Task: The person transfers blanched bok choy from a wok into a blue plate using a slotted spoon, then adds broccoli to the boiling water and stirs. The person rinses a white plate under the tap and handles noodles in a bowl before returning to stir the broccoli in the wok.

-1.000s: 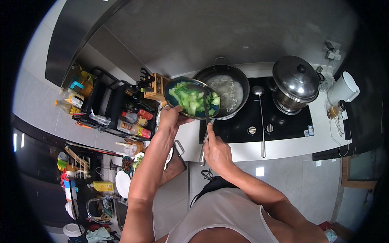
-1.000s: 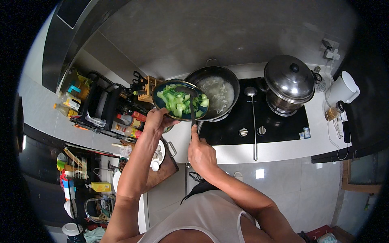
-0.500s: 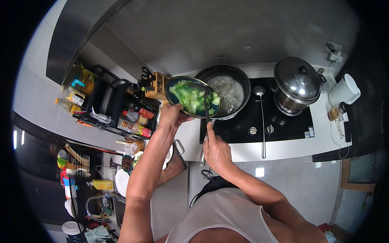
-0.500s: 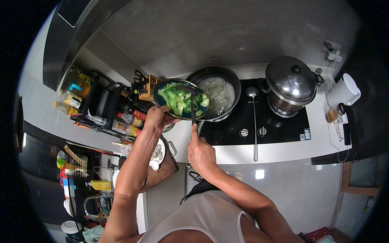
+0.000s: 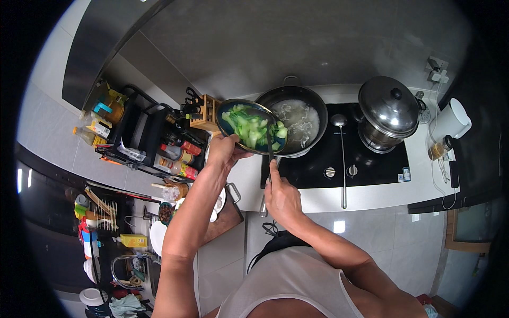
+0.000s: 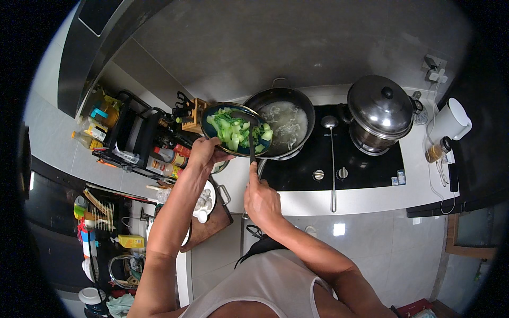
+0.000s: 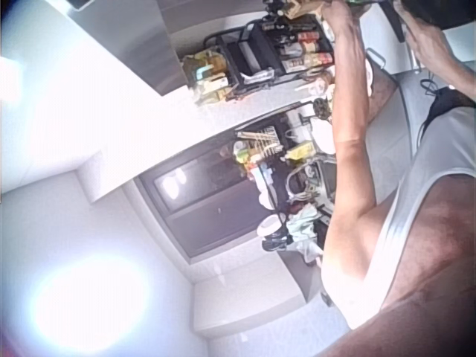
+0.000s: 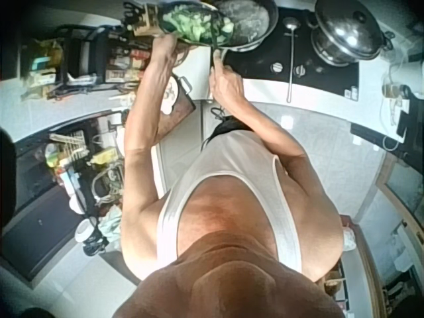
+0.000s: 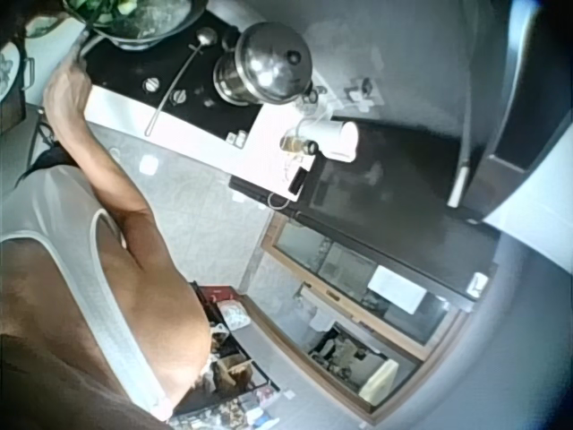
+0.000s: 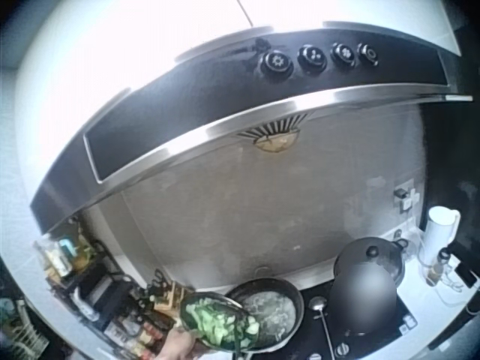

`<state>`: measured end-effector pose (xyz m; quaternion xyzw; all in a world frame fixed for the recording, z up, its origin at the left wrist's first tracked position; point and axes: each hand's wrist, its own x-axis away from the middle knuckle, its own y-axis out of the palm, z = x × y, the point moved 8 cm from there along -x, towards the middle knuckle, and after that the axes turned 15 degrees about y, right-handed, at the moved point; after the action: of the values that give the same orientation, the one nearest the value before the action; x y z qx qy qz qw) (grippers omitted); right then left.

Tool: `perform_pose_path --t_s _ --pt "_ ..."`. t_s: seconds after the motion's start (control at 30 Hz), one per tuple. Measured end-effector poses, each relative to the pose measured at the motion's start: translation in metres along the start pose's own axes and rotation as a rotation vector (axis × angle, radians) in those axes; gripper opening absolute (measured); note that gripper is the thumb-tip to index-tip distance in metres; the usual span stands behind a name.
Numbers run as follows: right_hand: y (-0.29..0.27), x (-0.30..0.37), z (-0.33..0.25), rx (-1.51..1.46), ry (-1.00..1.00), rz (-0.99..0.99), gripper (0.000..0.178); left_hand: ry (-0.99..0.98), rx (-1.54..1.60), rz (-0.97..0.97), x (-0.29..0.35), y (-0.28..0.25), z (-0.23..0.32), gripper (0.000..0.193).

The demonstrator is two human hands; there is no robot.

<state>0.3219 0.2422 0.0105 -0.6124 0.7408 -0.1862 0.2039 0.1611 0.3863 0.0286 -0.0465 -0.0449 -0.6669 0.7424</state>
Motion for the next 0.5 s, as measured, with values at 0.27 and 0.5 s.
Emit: perform_pose_path --t_s 0.27,0.5 --pt "-0.0011 0.001 -0.0002 0.002 0.0 0.003 0.06 0.013 0.002 0.005 0.0033 0.0032 0.0053 0.023" --pt "-0.0024 0.0034 -0.0017 0.002 -0.004 0.011 0.059 0.004 -0.025 0.005 0.0055 0.0035 0.0088 0.023"
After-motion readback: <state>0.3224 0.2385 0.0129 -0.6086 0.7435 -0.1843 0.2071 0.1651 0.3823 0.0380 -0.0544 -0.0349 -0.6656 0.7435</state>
